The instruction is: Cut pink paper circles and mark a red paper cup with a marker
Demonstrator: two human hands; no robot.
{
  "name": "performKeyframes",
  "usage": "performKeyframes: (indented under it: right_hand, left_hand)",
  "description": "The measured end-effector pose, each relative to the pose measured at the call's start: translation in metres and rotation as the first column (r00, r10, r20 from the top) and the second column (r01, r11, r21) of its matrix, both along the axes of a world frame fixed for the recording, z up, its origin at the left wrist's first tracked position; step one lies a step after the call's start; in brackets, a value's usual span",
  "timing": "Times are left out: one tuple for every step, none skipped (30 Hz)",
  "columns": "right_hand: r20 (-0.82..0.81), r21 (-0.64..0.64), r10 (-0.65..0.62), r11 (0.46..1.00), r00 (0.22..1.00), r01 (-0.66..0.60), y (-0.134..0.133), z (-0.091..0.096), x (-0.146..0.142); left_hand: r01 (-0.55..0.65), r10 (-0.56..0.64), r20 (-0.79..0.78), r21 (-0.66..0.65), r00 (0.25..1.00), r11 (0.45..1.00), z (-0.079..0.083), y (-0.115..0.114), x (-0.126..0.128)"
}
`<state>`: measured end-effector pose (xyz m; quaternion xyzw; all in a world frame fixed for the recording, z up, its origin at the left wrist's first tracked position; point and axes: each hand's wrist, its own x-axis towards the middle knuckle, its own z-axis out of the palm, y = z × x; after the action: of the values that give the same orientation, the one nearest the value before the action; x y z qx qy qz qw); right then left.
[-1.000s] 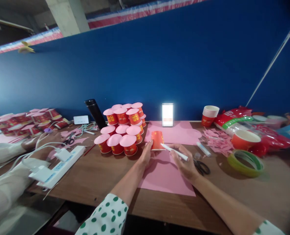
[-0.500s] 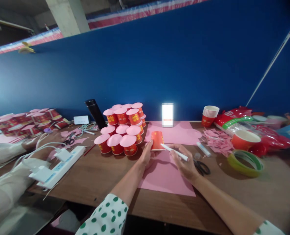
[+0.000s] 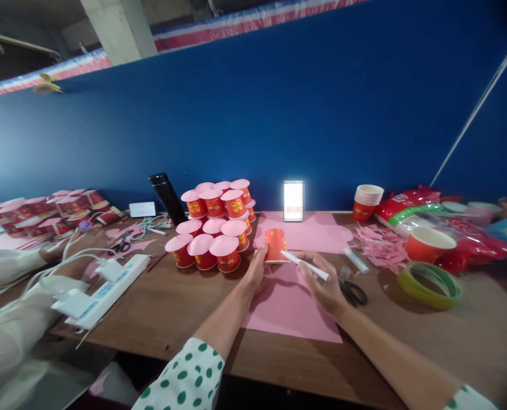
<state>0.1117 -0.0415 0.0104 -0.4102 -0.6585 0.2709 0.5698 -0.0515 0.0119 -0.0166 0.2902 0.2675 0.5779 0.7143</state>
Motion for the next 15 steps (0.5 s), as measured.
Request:
performKeyframes:
  right_hand:
    - [0.003,0.0,-0.003,1.0,1.0,0.003,-0.0002,0.0003,-0.0001]
    - [0.006,-0.003,-0.004,1.0,1.0,0.004,-0.0004,0.0006,-0.0001]
    - [0.009,-0.008,-0.004,1.0,1.0,0.004,-0.0005,0.0009,-0.0002]
    - [0.01,-0.014,-0.003,1.0,1.0,0.003,-0.0007,0.0011,-0.0002]
    - [0.01,-0.02,-0.002,1.0,1.0,0.002,-0.0009,0.0013,-0.0003]
    - [0.007,-0.024,0.0,1.0,1.0,0.0,-0.0011,0.0014,-0.0003]
    - [0.005,-0.026,0.002,1.0,1.0,-0.002,-0.0012,0.0016,-0.0003]
    - [0.002,-0.028,0.004,1.0,1.0,-0.004,-0.0014,0.0019,-0.0004]
    - [-0.002,-0.028,0.006,1.0,1.0,-0.006,-0.0015,0.0022,-0.0004]
    - [-0.005,-0.028,0.005,1.0,1.0,-0.005,-0.0017,0.0025,-0.0004]
    - [-0.004,-0.026,0.002,1.0,1.0,-0.003,-0.0018,0.0029,-0.0004]
    - [-0.001,-0.024,-0.003,1.0,1.0,0.003,-0.0018,0.0032,-0.0004]
    - [0.004,-0.021,-0.01,1.0,1.0,0.01,-0.0019,0.0036,-0.0004]
    - [0.006,-0.018,-0.018,1.0,1.0,0.018,-0.0019,0.0038,-0.0004]
    - [0.007,-0.016,-0.025,1.0,1.0,0.025,-0.0018,0.004,-0.0004]
  left_hand:
    - [-0.003,0.003,0.004,0.002,1.0,1.0,0.0002,-0.0002,0.0002]
    - [-0.004,0.004,0.009,0.005,1.0,1.0,0.0005,-0.0005,0.0005]
    - [-0.004,0.004,0.011,0.007,1.0,1.0,0.0011,-0.001,0.0008]
    - [-0.005,0.004,0.013,0.007,1.0,1.0,0.0018,-0.0015,0.001]
    - [-0.004,0.004,0.013,0.007,1.0,1.0,0.0025,-0.0021,0.0013]
    - [-0.005,0.004,0.013,0.006,1.0,1.0,0.0033,-0.0027,0.0015]
    - [-0.008,0.008,0.012,0.005,1.0,1.0,0.0041,-0.0032,0.0016]
    - [-0.011,0.011,0.009,0.006,1.0,1.0,0.0047,-0.0036,0.0017]
    - [-0.011,0.011,0.008,0.008,1.0,1.0,0.0052,-0.0038,0.0017]
    - [-0.011,0.011,0.006,0.009,1.0,1.0,0.0055,-0.004,0.0016]
    - [-0.009,0.009,0.004,0.009,1.0,1.0,0.0058,-0.004,0.0015]
    - [-0.007,0.007,0.001,0.006,1.0,1.0,0.0059,-0.0039,0.0014]
    - [-0.006,0.006,-0.001,0.001,1.0,1.0,0.0059,-0.0038,0.0014]
    - [-0.007,0.007,-0.002,-0.006,1.0,1.0,0.0059,-0.0037,0.0014]
    - [-0.01,0.01,-0.003,-0.013,1.0,1.0,0.0057,-0.0035,0.0014]
